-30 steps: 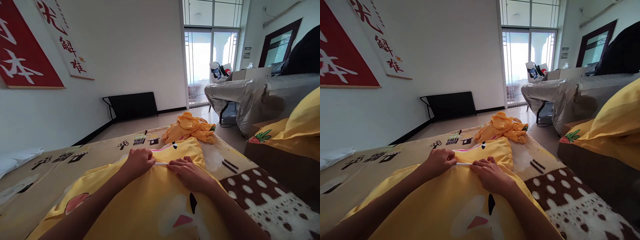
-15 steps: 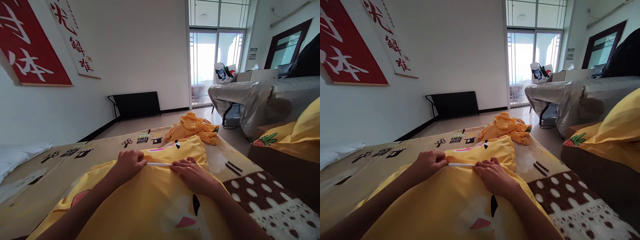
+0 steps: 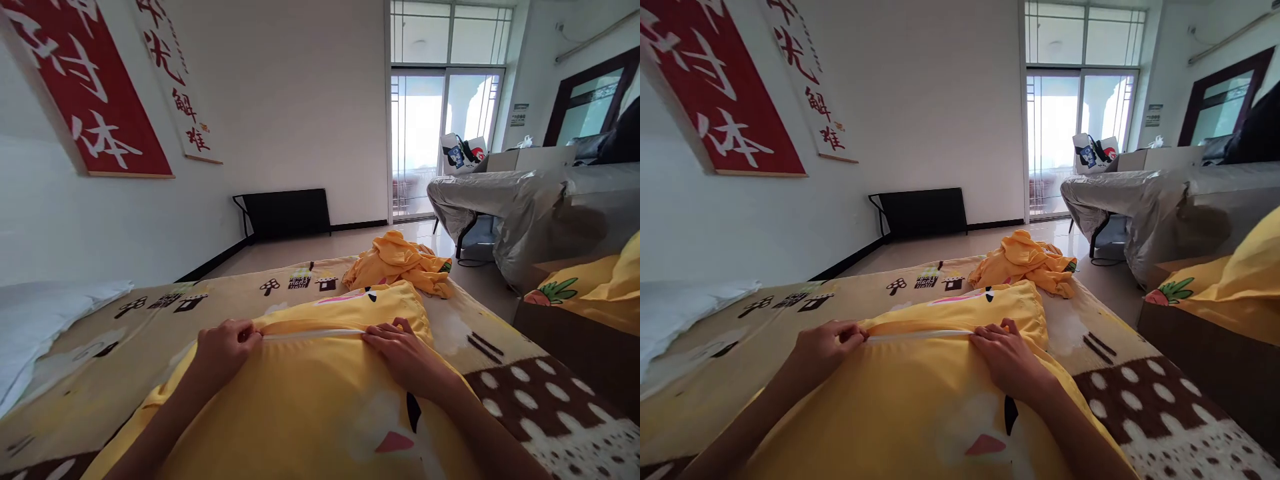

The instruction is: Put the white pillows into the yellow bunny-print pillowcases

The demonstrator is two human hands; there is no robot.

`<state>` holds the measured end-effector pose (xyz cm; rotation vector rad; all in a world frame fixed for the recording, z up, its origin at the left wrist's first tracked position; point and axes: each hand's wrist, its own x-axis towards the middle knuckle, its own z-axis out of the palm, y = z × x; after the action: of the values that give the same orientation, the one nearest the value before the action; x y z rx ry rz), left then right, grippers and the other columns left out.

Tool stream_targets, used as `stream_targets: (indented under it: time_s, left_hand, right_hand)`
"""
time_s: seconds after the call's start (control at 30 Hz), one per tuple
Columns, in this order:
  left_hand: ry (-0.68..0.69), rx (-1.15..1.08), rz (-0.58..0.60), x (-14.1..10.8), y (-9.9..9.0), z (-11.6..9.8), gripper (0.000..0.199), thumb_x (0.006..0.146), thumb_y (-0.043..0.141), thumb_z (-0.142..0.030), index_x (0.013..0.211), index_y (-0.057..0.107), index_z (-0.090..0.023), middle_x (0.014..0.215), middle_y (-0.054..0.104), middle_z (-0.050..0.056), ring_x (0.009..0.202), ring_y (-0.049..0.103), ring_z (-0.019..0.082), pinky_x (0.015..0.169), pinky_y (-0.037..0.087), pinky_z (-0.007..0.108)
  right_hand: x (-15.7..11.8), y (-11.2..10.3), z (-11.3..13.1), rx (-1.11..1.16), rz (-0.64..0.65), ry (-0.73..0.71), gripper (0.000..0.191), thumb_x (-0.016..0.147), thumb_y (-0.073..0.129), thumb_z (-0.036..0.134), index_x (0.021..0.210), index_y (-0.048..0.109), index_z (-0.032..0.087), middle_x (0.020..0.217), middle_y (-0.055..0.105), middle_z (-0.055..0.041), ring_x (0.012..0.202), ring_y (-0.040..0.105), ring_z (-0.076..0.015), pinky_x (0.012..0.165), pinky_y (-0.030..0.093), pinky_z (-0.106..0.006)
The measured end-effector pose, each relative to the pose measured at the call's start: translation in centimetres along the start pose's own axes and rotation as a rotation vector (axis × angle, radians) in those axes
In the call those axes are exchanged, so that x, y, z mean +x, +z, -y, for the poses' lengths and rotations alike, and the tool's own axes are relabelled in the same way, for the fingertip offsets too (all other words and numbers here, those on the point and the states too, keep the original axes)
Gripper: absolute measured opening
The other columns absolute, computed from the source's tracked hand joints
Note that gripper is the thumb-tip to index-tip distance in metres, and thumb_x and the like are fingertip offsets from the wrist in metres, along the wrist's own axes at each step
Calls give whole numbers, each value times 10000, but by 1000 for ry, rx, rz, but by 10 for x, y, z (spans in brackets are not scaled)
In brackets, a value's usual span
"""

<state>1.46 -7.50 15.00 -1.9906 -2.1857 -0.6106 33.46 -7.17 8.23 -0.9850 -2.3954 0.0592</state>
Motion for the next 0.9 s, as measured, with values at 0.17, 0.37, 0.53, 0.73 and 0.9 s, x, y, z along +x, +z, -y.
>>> stream_targets:
  time_s: [0.17, 0.37, 0.53, 0.73, 0.9]
  left_hand:
    - [-88, -349, 51, -14, -3, 44, 279, 675, 449, -424, 562, 557, -193, 822, 707, 20, 771, 600, 206, 670, 397, 265]
    - [57, -523, -32, -35, 12, 61, 279, 759, 462, -415, 671, 609, -195, 779, 681, 32, 773, 593, 200, 709, 418, 279]
    - [126, -580, -6, -38, 13, 69, 241, 758, 466, -349, 673, 619, -183, 742, 657, 36, 737, 581, 187, 702, 416, 291]
    - [176, -680, 24, -40, 12, 76, 226, 741, 459, -326, 690, 615, -170, 750, 659, 45, 724, 562, 176, 714, 422, 299]
    - [133, -721, 62, -40, 21, 77, 201, 695, 456, -286, 648, 609, -164, 700, 640, 31, 690, 546, 167, 696, 418, 289]
  right_hand:
    - [0, 6, 0, -28, 11, 34, 395, 910, 367, 93, 1201, 577, 256, 1268, 592, -44, 1147, 531, -152, 991, 277, -364]
    - [3, 16, 28, -202, -171, 17, 334, 879, 394, 90, 1105, 611, 207, 1201, 620, -93, 1076, 553, -208, 923, 367, -412]
    - [52, 22, 107, -209, -51, -189, 283, 869, 421, 80, 1056, 600, 193, 1093, 644, -88, 1009, 555, -188, 899, 392, -364]
    - [138, 51, 182, -357, 231, -74, 190, 859, 468, 149, 954, 632, 156, 918, 654, -100, 870, 588, -215, 786, 409, -359]
    - [142, 97, 190, -298, 116, 116, 224, 878, 433, 119, 947, 642, 156, 964, 621, -111, 933, 539, -228, 793, 383, -365]
